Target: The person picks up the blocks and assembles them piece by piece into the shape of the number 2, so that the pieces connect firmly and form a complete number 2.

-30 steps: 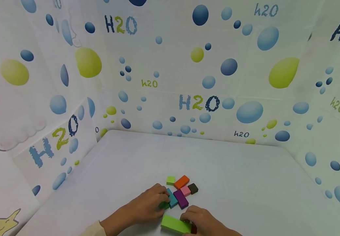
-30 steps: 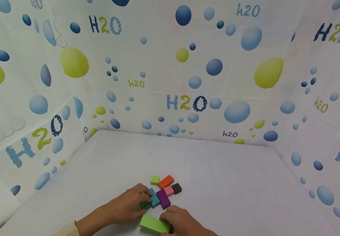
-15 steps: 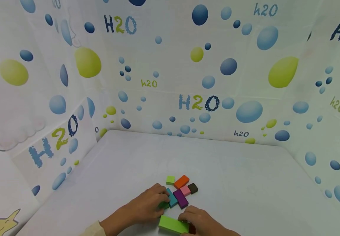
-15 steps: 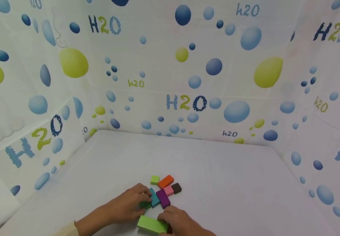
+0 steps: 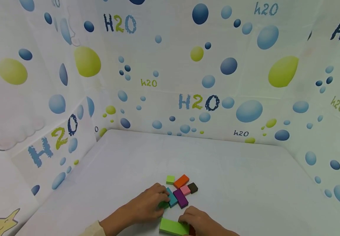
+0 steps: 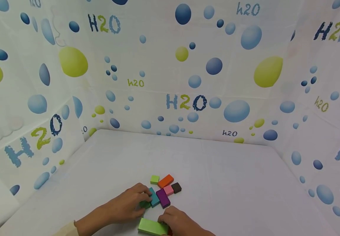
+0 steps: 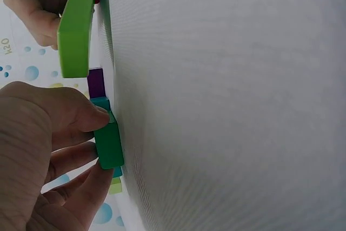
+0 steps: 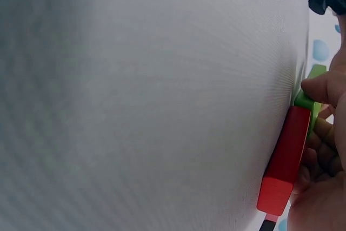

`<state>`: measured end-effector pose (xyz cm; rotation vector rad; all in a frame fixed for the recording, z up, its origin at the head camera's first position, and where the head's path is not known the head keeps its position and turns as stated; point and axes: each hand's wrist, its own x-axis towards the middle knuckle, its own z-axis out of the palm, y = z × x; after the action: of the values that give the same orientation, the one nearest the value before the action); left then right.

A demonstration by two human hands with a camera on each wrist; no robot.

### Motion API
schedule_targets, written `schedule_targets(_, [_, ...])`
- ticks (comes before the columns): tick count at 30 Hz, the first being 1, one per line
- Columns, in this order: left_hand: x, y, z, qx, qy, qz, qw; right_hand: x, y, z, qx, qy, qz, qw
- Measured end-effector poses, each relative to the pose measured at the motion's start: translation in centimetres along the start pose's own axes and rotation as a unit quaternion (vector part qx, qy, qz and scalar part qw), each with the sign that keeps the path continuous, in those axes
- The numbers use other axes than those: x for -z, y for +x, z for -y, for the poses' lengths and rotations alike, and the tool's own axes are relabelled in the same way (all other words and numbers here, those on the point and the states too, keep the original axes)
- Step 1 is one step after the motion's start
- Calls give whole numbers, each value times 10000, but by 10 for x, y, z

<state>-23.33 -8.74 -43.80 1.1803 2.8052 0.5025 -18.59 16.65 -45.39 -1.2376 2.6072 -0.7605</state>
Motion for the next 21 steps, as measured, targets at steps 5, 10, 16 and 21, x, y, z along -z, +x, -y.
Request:
schedule_targets(5, [0, 0, 1, -21, -13, -23, 10000, 1, 1, -3, 12, -16, 31, 10000])
schedule_targets(10, [0, 0, 1, 6, 16, -31, 10000, 3, -1, -4, -217, 133, 112, 9996])
schedule_targets(16, [1, 1, 1, 25, -40, -59, 10000, 6, -3, -6, -491, 486, 156, 9975])
schedule_targets(21, [0, 2, 0, 50, -74, -9, 10000, 6, -7, -10, -349, 624, 130, 9974])
